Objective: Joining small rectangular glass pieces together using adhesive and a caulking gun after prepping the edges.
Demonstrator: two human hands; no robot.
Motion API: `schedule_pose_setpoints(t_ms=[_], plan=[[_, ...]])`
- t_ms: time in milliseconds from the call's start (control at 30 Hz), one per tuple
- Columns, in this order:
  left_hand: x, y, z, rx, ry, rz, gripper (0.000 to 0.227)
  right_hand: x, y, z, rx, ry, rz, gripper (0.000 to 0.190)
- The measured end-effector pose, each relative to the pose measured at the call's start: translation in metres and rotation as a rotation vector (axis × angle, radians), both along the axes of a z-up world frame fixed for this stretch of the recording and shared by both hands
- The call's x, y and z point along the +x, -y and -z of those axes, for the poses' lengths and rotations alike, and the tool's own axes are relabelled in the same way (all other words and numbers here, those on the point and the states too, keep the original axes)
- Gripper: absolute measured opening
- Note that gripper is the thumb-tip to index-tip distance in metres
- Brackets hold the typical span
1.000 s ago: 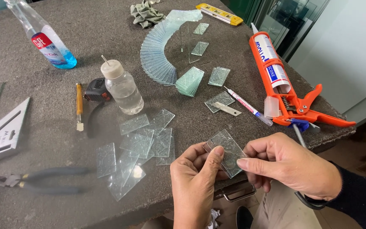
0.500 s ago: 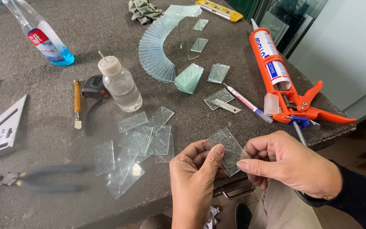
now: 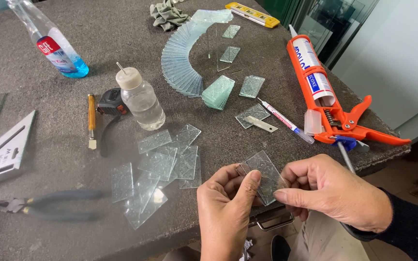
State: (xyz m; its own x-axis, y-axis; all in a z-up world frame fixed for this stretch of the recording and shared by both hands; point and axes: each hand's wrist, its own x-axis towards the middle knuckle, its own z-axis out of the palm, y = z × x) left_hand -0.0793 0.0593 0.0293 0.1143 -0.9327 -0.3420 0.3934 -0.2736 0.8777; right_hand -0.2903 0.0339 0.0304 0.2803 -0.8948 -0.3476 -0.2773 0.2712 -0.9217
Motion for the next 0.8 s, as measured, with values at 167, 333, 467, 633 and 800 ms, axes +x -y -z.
schedule_pose_setpoints(t_ms=[167,333,467,633,800], plan=[[-0.002,-0.002,0.008,-0.053,0.148,-0.014,0.018,-0.005,0.000,0.005,-0.044,-0.003,-0.041,0.030],[-0.001,-0.003,0.004,-0.072,0.180,0.003,0.016,-0.006,0.000,0.006,-0.030,0.004,-0.034,0.029],[0.001,-0.005,-0.002,-0.078,0.088,0.012,0.014,-0.006,0.000,0.006,-0.041,-0.006,-0.049,0.029],[0.002,-0.005,-0.002,-0.066,0.049,0.014,0.015,-0.002,0.000,0.002,-0.029,0.006,-0.034,0.025],[0.003,-0.004,0.001,-0.068,0.081,0.024,0.016,-0.003,0.001,0.007,-0.020,0.003,-0.030,0.025]])
